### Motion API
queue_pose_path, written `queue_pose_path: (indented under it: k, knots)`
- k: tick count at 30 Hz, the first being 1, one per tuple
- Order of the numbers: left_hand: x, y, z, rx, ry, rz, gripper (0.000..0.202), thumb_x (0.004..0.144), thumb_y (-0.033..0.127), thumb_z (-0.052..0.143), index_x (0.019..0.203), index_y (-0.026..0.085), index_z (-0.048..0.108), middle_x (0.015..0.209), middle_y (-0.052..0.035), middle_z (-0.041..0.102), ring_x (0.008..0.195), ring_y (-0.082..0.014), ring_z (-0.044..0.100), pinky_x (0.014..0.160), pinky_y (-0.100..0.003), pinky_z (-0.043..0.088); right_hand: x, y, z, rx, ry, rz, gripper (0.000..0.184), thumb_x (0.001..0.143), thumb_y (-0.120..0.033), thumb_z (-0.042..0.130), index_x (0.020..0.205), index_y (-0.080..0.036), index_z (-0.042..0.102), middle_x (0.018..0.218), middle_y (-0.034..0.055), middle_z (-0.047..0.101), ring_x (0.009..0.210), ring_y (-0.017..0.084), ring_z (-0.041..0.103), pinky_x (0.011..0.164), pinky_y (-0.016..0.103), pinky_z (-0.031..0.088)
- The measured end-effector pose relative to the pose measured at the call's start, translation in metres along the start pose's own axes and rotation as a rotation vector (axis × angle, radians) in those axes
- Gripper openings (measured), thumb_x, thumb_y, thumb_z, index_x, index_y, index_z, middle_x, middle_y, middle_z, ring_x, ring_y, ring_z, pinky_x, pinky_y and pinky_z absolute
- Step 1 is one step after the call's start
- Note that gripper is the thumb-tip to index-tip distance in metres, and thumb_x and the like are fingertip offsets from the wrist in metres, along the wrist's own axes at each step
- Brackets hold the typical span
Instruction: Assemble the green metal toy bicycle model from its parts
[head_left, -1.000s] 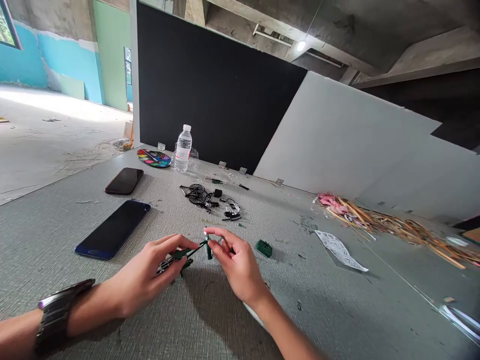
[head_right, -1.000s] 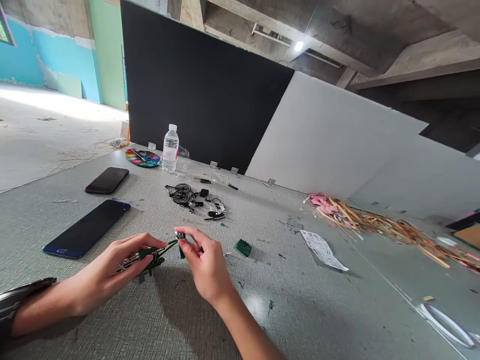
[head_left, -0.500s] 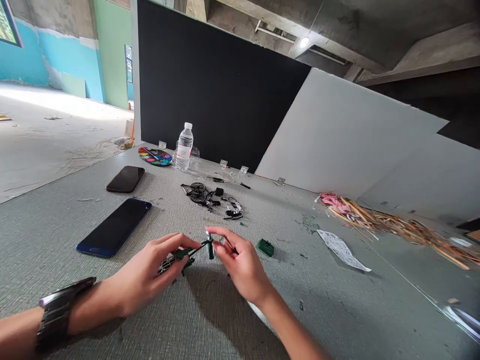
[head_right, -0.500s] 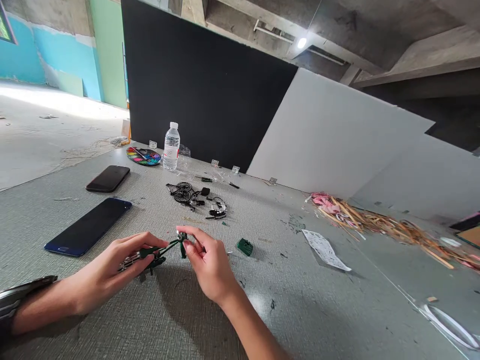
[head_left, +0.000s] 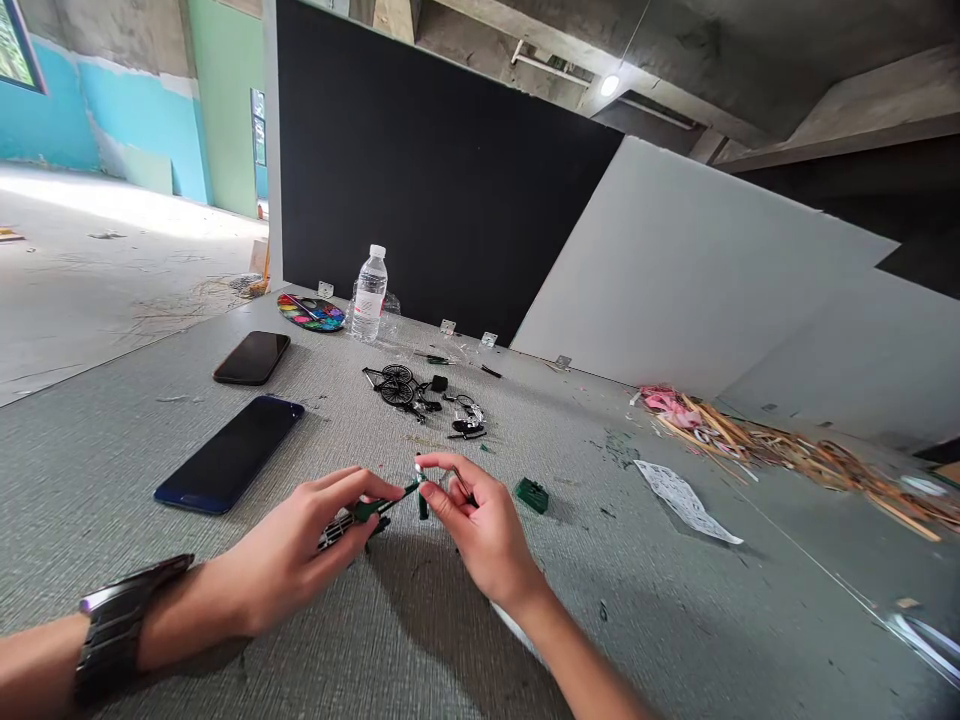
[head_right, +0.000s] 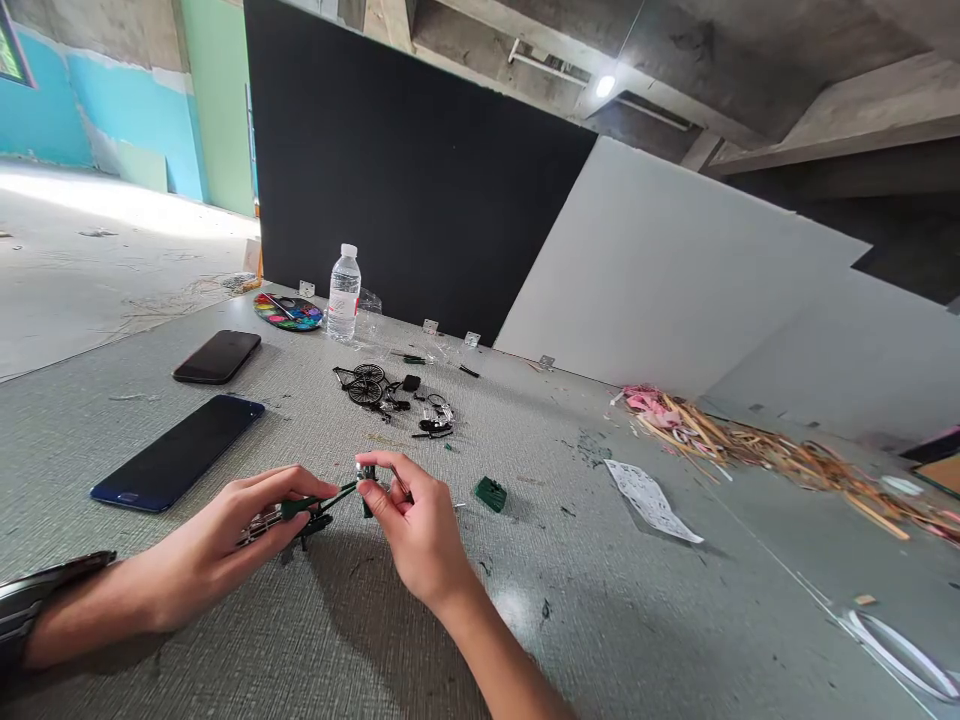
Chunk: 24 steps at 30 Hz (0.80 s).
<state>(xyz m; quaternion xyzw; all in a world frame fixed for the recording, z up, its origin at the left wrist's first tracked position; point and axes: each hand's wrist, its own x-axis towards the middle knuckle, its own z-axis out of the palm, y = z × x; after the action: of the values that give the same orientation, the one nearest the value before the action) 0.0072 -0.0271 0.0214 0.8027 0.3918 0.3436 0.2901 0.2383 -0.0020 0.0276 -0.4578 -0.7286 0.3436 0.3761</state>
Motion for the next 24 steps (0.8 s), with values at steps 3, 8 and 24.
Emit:
queue_pose_path:
  k: [3, 8, 24]
  knots:
    - [0.001, 0.0, 0.0, -0.003, 0.003, 0.008, 0.024, 0.104, 0.024, 0.047, 0.121, 0.024, 0.064, 0.117, -0.0073, 0.074, 0.106, -0.0255, 0.071, 0.093, -0.042, 0.056, 0.001, 0.001, 0.001, 0.002, -0.002, 0.015, 0.03, 0.098, -0.043, 0.061, 0.121, -0.025, 0.071, 0.065, -0.0085, 0.027, 0.058, 0.014, 0.03, 0.056, 0.027, 0.027]
    - [0.004, 0.001, 0.0, -0.006, -0.009, -0.012, 0.027, 0.104, 0.025, 0.045, 0.122, 0.023, 0.063, 0.117, -0.0084, 0.074, 0.107, -0.0265, 0.071, 0.093, -0.044, 0.056, 0.001, 0.0, 0.001, 0.028, 0.005, 0.028, 0.034, 0.097, -0.045, 0.062, 0.121, -0.023, 0.072, 0.064, -0.0087, 0.029, 0.058, 0.014, 0.029, 0.055, 0.027, 0.026]
    - [0.001, 0.001, -0.001, -0.003, 0.016, 0.0, 0.025, 0.104, 0.026, 0.048, 0.121, 0.024, 0.065, 0.116, -0.0066, 0.076, 0.107, -0.026, 0.072, 0.093, -0.041, 0.057, -0.018, -0.019, -0.043, -0.294, -0.127, -0.014, 0.022, 0.104, -0.035, 0.046, 0.086, -0.024, 0.051, 0.068, -0.005, 0.048, 0.059, 0.013, 0.041, 0.055, 0.027, 0.034]
